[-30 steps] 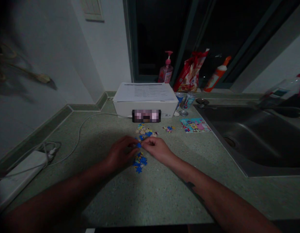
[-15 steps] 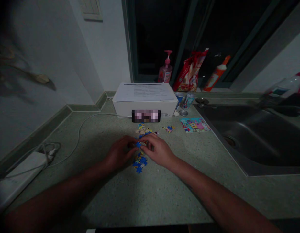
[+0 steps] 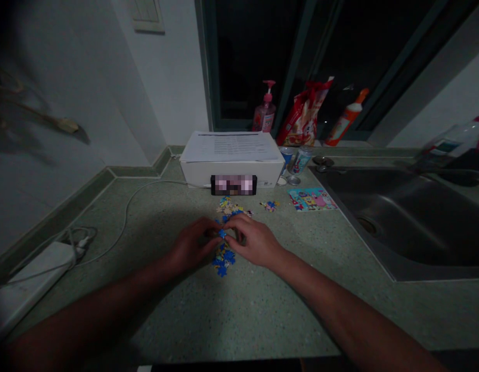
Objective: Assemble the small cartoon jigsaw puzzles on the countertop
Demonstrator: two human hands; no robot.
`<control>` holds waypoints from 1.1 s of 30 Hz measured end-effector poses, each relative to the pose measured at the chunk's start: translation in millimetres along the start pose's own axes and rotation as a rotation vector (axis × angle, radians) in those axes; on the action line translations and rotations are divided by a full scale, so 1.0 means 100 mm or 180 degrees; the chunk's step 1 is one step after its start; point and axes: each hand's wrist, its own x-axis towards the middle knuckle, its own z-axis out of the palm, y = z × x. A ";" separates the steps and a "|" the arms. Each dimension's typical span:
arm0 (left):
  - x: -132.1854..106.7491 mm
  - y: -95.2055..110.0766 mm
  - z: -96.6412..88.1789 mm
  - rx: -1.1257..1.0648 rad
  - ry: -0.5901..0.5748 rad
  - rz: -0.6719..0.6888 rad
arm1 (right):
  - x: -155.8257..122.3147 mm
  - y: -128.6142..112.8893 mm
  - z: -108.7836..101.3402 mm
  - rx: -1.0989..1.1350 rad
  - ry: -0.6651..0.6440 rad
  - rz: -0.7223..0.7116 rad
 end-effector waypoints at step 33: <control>0.00 0.04 -0.04 0.0131 0.0061 0.0053 | 0.01 0.93 -0.72 -0.1835 0.0435 0.1726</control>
